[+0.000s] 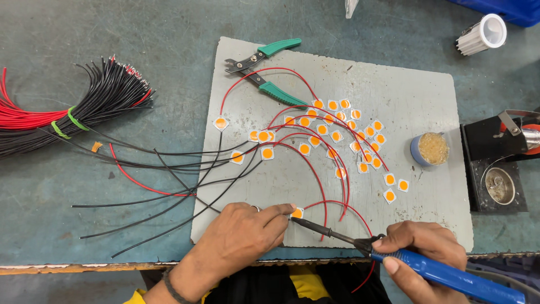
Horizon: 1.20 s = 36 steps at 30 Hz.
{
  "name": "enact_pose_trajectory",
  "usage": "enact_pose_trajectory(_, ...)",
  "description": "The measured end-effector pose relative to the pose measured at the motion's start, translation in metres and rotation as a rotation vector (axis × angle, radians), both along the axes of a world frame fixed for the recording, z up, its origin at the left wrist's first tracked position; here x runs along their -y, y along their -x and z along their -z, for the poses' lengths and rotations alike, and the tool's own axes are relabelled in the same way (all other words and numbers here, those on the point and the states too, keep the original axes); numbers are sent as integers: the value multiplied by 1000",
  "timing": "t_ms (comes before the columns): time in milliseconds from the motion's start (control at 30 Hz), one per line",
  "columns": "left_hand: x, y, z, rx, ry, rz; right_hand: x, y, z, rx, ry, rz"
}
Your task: The person solders black and red wires to small square LED modules on a workbench. They apply flux to wire ends, use a soldering iron to attach wires to LED pads, and later strip and flux red wires. The work area includes pliers, a soldering station, and LED housings.
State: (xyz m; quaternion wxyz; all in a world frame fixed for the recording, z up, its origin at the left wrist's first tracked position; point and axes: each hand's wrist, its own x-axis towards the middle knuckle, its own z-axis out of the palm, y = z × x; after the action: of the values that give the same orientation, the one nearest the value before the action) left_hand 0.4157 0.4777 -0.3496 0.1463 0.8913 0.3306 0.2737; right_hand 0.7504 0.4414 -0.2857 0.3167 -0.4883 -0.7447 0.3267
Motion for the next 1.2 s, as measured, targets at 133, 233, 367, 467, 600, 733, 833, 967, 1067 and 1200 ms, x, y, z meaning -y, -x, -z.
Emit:
enact_pose_trajectory(133,1,-1,0,6,17,13,-5,1,-8,103,48,-101)
enact_pose_trajectory(233,2,0,0,7,16,16,-7,12,-14,41,-29,-121)
enact_pose_trajectory(367,3,-1,0,-1,14,10,-8,22,-20,59,-64,-134)
enact_pose_trajectory(467,4,-2,0,1,8,6,-7,22,-22,104,-133,-157)
enact_pose_trajectory(600,5,-2,-1,-12,-3,1,-3,14,-19,129,-97,-93)
enact_pose_trajectory(733,5,-3,-1,-18,11,1,-3,12,-16,92,-78,-103)
enact_pose_trajectory(833,5,-3,-1,-16,-2,-5,-5,15,-15,68,-63,-141)
enact_pose_trajectory(967,5,-3,-1,-21,10,1,-7,23,-19,102,-102,-129)
enact_pose_trajectory(1067,4,-4,-2,-23,25,8,-7,27,-21,108,-96,-131)
enact_pose_trajectory(1200,4,-5,-4,-23,30,12,-11,28,-20,56,-83,-176)
